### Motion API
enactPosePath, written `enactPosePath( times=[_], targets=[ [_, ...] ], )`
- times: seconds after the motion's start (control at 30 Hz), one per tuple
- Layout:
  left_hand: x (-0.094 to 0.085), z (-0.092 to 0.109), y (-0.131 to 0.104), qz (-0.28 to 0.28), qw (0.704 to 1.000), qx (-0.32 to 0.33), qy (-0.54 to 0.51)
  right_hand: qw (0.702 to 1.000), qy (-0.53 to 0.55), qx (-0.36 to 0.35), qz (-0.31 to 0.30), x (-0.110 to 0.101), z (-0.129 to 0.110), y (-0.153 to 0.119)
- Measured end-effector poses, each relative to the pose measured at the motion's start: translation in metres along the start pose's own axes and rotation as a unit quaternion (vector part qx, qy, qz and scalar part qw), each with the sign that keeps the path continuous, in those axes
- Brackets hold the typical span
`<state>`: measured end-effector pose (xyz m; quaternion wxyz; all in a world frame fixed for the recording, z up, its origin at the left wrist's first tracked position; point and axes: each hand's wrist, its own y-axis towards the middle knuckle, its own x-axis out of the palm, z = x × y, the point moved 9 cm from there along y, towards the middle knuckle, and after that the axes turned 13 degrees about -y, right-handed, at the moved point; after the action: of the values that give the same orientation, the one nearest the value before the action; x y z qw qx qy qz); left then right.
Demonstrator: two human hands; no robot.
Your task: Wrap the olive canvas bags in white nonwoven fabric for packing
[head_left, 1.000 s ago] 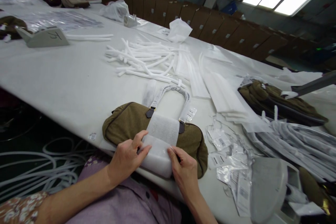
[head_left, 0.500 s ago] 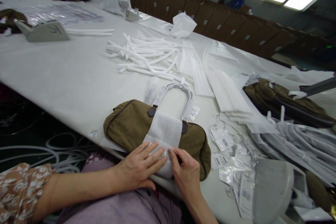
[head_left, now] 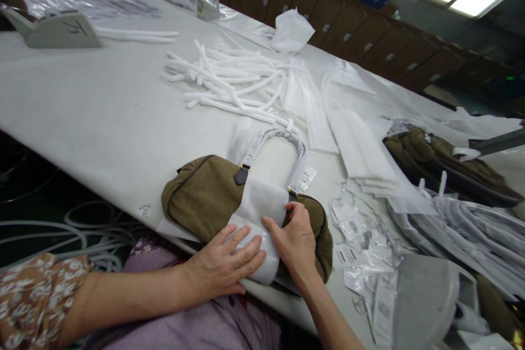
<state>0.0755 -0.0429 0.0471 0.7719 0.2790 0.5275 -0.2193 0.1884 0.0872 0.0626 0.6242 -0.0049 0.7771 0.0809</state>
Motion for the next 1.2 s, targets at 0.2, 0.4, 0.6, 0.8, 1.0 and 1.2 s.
enactPosePath(
  times=[0.2, 0.4, 0.6, 0.8, 1.0, 1.2],
  targets=[
    [-0.003, 0.001, -0.001, 0.023, 1.0, 0.004, -0.002, 0.991, 0.02, -0.11, 0.069, -0.031, -0.022, 0.006],
    [-0.002, 0.001, -0.001, 0.022, 1.0, 0.003, 0.008, 0.981, -0.003, -0.191, -0.036, -0.001, -0.065, 0.009],
    [0.0, -0.003, 0.002, 0.025, 1.0, -0.002, -0.017, 0.976, -0.082, -0.204, -0.002, 0.015, -0.072, 0.014],
    [-0.005, -0.002, 0.003, 0.052, 0.998, -0.016, -0.015, 0.982, -0.019, -0.186, -0.035, 0.016, -0.067, 0.03],
    [-0.022, 0.008, -0.006, 0.082, 0.996, -0.032, -0.007, 0.978, 0.147, -0.137, -0.048, -0.037, -0.036, 0.036],
    [-0.01, 0.008, -0.006, 0.094, 0.994, -0.053, -0.025, 0.991, 0.122, 0.041, 0.031, -0.112, 0.08, -0.032]
  ],
)
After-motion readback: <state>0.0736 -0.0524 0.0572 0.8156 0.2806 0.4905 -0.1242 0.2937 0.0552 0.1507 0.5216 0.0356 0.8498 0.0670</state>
